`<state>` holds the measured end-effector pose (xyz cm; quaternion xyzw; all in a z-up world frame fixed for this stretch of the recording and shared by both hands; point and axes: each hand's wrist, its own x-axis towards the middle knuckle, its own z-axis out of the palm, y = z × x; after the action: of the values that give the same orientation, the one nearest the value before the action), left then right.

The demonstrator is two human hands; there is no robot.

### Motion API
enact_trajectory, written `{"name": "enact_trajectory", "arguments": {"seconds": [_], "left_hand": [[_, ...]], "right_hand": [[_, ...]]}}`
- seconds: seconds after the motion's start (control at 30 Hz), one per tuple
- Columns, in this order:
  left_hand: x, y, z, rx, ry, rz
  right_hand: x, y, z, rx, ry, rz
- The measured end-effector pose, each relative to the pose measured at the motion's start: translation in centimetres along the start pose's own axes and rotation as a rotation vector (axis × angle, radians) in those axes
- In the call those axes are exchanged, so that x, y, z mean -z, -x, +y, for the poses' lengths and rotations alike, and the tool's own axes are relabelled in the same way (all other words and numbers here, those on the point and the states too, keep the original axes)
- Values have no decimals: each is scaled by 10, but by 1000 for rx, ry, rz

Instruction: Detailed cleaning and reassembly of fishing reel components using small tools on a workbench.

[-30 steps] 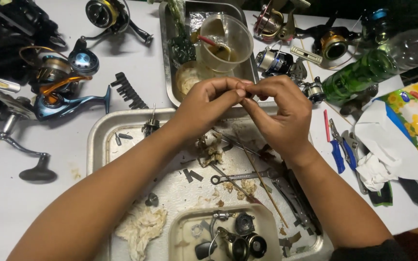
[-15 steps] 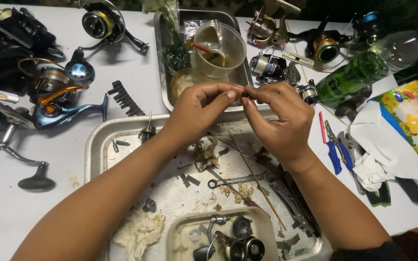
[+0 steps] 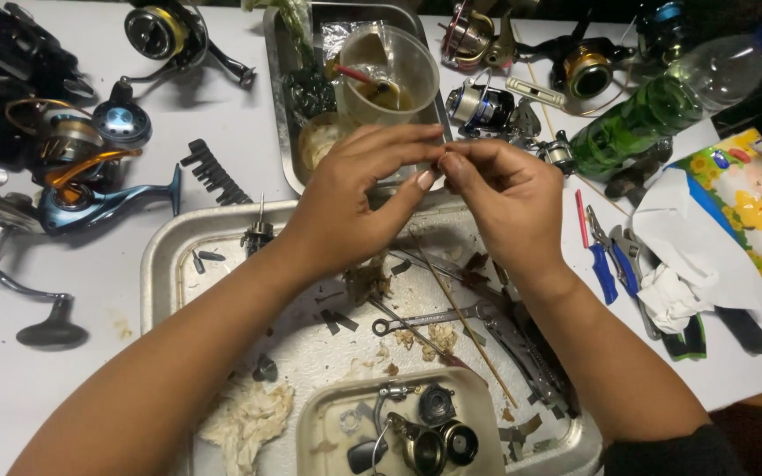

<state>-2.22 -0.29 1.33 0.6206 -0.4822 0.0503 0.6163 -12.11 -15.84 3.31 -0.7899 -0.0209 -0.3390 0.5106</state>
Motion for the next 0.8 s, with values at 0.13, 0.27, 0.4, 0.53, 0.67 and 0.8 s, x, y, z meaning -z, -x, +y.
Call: {"name": "enact_trajectory", "arguments": {"seconds": [0.13,0.27,0.4,0.53,0.67,0.8], "left_hand": [[-2,-1,0,20,91,13],[5,-2,12,56,-86,-125],[3,-4,14,119,-18,-137],[6,1,7,-61,-233,-189],[7,-6,15,45,-136,-182],[5,-6,12,224,119,-175]], "right_hand": [[5,-5,-5,133,155,-40],[8,-3,2,-187,22,-83],[11,-3,2,-247,-24,-56],[17,-6,13,-514,-513,-85],[18,-3,5,-356,-255,-142],[18,-2,7,-59,-97,-131]]}}
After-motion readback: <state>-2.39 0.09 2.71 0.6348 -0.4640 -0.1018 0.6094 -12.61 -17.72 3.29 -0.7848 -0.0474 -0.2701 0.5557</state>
